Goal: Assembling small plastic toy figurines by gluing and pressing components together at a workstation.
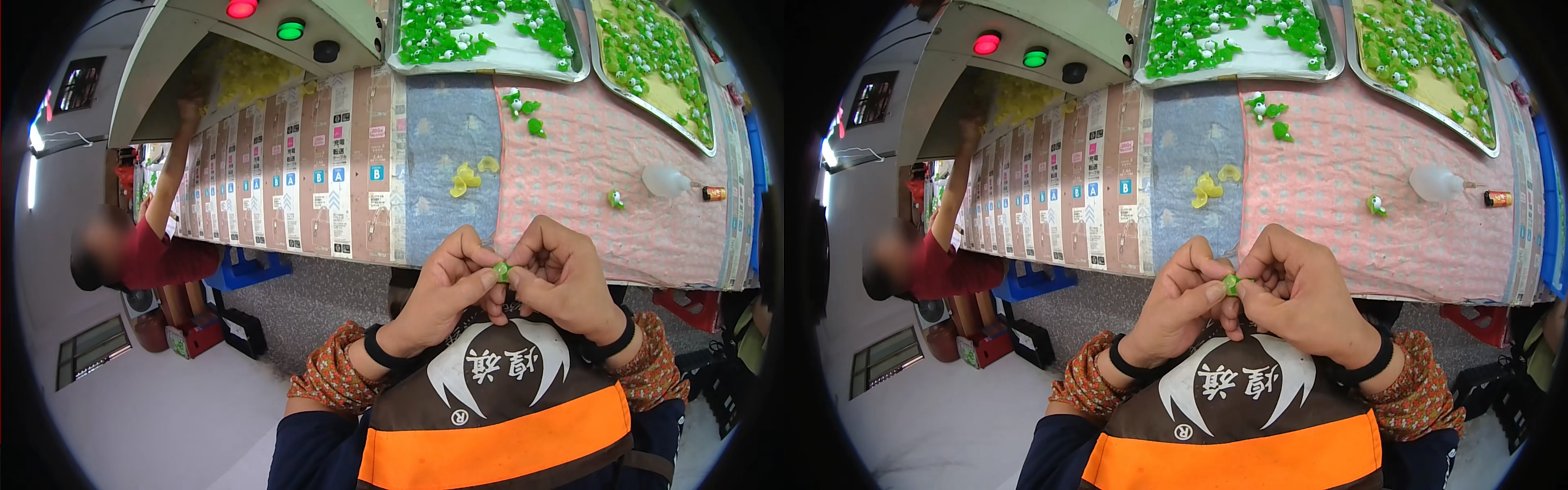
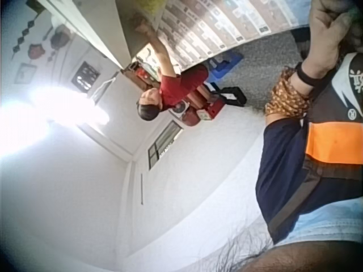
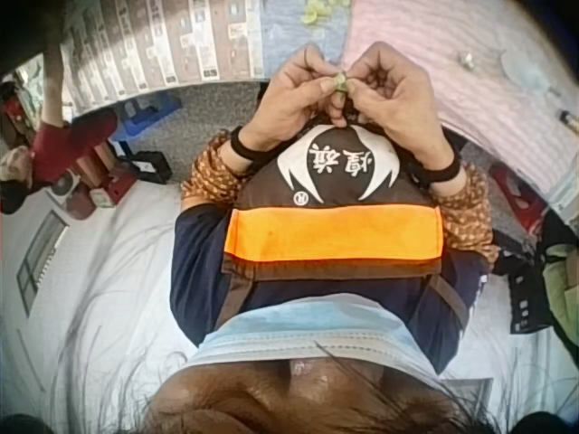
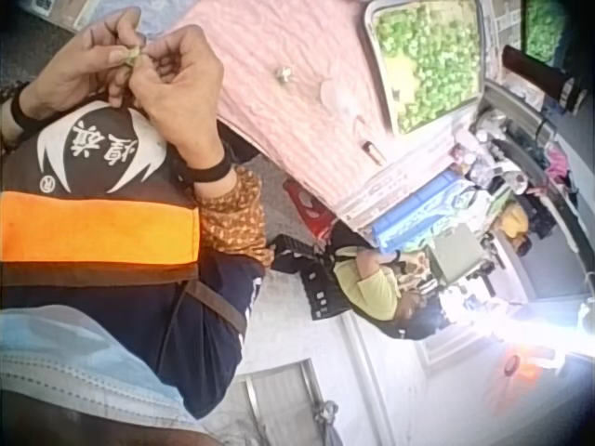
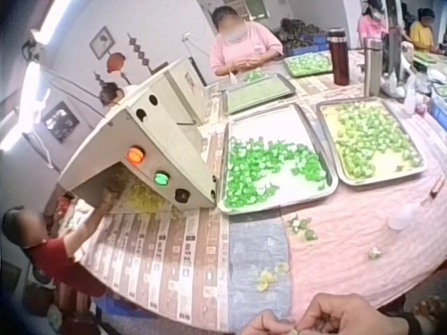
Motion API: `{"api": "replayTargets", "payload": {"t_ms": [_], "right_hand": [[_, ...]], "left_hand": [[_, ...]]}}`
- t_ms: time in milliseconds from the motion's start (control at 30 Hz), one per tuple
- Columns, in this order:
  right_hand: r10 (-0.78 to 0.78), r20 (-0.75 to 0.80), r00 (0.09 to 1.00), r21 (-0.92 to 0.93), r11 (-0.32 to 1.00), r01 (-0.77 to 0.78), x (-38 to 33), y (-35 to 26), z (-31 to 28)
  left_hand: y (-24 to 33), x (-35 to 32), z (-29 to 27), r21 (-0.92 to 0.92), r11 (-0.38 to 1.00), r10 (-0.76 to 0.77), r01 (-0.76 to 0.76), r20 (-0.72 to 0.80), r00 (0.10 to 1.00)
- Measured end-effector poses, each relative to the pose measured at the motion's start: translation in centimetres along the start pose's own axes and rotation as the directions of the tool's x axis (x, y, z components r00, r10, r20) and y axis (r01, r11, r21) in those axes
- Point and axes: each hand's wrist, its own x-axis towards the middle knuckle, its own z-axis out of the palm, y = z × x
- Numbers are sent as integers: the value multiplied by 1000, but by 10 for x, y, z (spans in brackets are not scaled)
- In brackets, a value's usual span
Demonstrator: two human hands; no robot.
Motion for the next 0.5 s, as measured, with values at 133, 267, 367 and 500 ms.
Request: {"api": "replayTargets", "payload": {"t_ms": [133, 267, 367, 500], "right_hand": [[19, -2, 1000, 26, 999, -19, 0, 1, -1], [19, -16, 1000, 15, 1000, -19, 0, 2, 0], [29, -11, 1000, 6, 1000, -29, 0, 2, 0], [38, -17, 999, -4, 999, -38, -1, 3, -1]], "left_hand": [[-1, 0, 2, -18, 1000, -23, 22, -21, 1000], [-2, 0, 2, -31, 999, -33, 32, -27, 999], [-3, -1, 2, -38, 998, -47, 45, -45, 998], [-4, -1, 2, -43, 998, -46, 44, -44, 998]]}}
